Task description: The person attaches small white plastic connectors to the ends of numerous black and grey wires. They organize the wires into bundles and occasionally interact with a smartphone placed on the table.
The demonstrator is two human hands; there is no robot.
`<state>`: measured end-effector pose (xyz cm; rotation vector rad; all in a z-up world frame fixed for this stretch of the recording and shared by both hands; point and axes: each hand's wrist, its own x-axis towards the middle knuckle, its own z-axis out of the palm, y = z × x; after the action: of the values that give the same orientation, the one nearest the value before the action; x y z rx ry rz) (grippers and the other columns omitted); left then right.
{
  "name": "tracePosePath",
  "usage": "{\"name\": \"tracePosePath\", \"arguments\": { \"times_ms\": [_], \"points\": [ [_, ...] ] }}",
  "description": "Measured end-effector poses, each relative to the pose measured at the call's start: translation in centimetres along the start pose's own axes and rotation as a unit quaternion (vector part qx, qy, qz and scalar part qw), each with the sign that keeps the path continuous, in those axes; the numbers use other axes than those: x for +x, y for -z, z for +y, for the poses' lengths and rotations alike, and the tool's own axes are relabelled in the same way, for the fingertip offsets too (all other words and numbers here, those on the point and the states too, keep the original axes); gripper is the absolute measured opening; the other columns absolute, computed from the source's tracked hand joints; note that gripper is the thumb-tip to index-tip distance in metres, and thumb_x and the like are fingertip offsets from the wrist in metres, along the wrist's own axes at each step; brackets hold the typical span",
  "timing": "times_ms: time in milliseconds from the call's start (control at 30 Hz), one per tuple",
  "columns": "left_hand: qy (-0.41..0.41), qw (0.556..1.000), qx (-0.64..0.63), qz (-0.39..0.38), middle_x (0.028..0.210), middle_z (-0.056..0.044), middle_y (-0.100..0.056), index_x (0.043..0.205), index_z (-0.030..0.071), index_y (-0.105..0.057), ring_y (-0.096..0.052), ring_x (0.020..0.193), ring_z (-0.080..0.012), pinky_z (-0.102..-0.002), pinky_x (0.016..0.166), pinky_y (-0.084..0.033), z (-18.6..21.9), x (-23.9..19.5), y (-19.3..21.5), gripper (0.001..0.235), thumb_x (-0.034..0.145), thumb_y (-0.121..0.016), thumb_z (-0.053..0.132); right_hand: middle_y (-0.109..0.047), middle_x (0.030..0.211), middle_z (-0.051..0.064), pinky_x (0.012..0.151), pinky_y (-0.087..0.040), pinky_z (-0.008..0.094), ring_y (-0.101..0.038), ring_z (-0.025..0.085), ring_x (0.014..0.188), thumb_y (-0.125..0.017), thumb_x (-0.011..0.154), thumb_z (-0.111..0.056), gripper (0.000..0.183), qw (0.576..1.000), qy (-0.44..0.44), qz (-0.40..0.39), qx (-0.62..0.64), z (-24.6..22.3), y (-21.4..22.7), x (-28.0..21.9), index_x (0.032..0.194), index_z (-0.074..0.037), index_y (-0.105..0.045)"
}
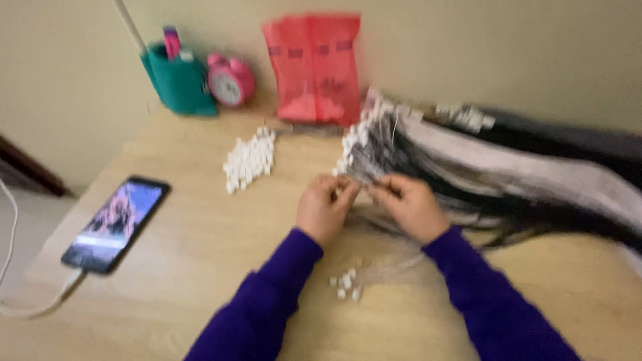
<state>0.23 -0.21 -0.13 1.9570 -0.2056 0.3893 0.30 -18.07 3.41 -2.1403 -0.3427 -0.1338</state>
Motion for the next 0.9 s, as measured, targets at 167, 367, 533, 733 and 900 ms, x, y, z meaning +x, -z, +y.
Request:
{"name": "tracePosePath", "arguments": {
  "times_ms": [167, 367, 533, 733, 900],
  "points": [
    [0.014, 0.999, 0.017, -0.034, 0.093, -0.009, -0.065, 0.103, 0.016, -0.072, -0.066, 0.082, -0.0248, -0.034, 0.072, -0.054, -0.8, -0.9, 1.2, 0.024, 0.083, -0.073, 0.029, -0.069, 0.073, 0.006, 0.066, -0.050, 0.028, -0.060, 0.011, 0.072, -0.070, 0.088, -0.016, 0.013, 0.998, 0.033, 0.017, 0.041, 1.2, -0.5, -0.5, 0.095, -0.005, -0.072],
    [0.013, 0.953, 0.101, -0.286, 0.091, -0.012, -0.072, 0.102, 0.015, -0.075, -0.069, 0.088, -0.0323, -0.042, 0.080, -0.055, 4.3, -4.5, 5.2, 0.029, 0.076, -0.075, 0.028, -0.067, 0.072, 0.008, 0.065, -0.051, 0.029, -0.057, 0.013, 0.070, -0.069, 0.090, -0.013, 0.013, 0.994, 0.037, 0.012, 0.098, 0.3, -0.1, -0.7, 0.096, -0.002, -0.071],
    [-0.050, 0.916, 0.215, -0.334, 0.096, -0.003, -0.069, 0.100, 0.023, -0.075, -0.069, 0.090, -0.0267, -0.036, 0.078, -0.057, 2.9, -5.8, 4.4, 0.027, 0.081, -0.071, 0.041, -0.068, 0.073, 0.008, 0.064, -0.050, 0.030, -0.057, 0.014, 0.070, -0.068, 0.091, -0.015, 0.013, 0.995, 0.036, 0.000, 0.095, 0.3, -0.1, -0.7, 0.096, -0.004, -0.072],
    [-0.096, 0.896, 0.260, -0.347, 0.093, -0.003, -0.067, 0.098, 0.022, -0.075, -0.068, 0.090, -0.0267, -0.036, 0.076, -0.057, 5.7, -6.9, 5.0, 0.030, 0.082, -0.068, 0.046, -0.066, 0.073, 0.005, 0.064, -0.048, 0.027, -0.056, 0.011, 0.072, -0.067, 0.091, -0.014, 0.011, 0.993, 0.038, -0.004, 0.113, 0.8, -0.2, -0.6, 0.096, -0.005, -0.072],
    [-0.174, 0.903, 0.283, -0.274, 0.092, -0.003, -0.061, 0.100, 0.021, -0.070, -0.065, 0.089, -0.0275, -0.039, 0.075, -0.055, 4.8, -7.8, 3.3, 0.044, 0.072, -0.074, 0.054, -0.068, 0.075, 0.009, 0.066, -0.050, 0.029, -0.058, 0.014, 0.072, -0.066, 0.092, -0.015, 0.013, 0.993, 0.042, -0.014, 0.113, 1.0, -0.2, -0.3, 0.098, -0.004, -0.071]
  ]
}}
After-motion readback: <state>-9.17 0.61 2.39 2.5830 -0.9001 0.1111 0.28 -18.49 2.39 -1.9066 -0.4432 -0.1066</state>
